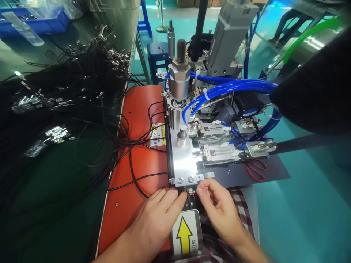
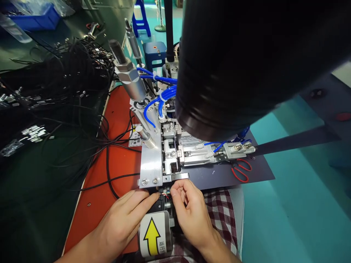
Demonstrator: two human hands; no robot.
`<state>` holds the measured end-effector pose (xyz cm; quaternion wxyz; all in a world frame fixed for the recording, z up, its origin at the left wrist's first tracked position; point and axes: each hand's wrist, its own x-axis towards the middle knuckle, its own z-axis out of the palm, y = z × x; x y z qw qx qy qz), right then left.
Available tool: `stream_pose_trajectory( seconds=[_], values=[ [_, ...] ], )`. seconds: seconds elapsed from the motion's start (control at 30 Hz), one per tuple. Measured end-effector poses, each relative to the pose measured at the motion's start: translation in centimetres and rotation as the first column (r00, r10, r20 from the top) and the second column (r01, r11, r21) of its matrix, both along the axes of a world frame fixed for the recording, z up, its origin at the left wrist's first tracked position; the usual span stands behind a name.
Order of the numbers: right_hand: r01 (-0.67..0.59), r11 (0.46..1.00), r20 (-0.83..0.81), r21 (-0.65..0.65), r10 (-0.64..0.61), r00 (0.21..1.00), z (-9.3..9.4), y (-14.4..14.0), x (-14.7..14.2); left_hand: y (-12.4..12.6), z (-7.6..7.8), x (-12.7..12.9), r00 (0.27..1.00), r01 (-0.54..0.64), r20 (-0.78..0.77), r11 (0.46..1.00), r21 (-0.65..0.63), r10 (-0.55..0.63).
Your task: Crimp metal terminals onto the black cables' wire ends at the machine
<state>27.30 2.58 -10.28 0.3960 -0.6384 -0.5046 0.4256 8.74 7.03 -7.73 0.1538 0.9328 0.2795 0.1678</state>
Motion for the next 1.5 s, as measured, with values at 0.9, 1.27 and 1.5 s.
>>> stream_pose_trajectory(
  seconds=[0.9,1.27,1.5],
  values=[
    [0.052,0.997,-0.054,-0.054,-0.055,0.997,0.1,0.7,-1.2,0.1,-0.3,0.2,0.999,-0.015,0.033,0.999,0.032,0.014],
    [0.054,0.996,0.055,-0.078,-0.050,0.997,0.8,0.7,-1.3,0.1,-0.3,0.2,1.000,-0.018,0.025,0.999,0.048,0.017],
    [0.054,0.998,0.133,-0.025,-0.050,0.990,0.6,0.6,-1.3,0.3,0.0,0.4,0.999,-0.028,0.042,0.998,0.062,0.025]
  ],
)
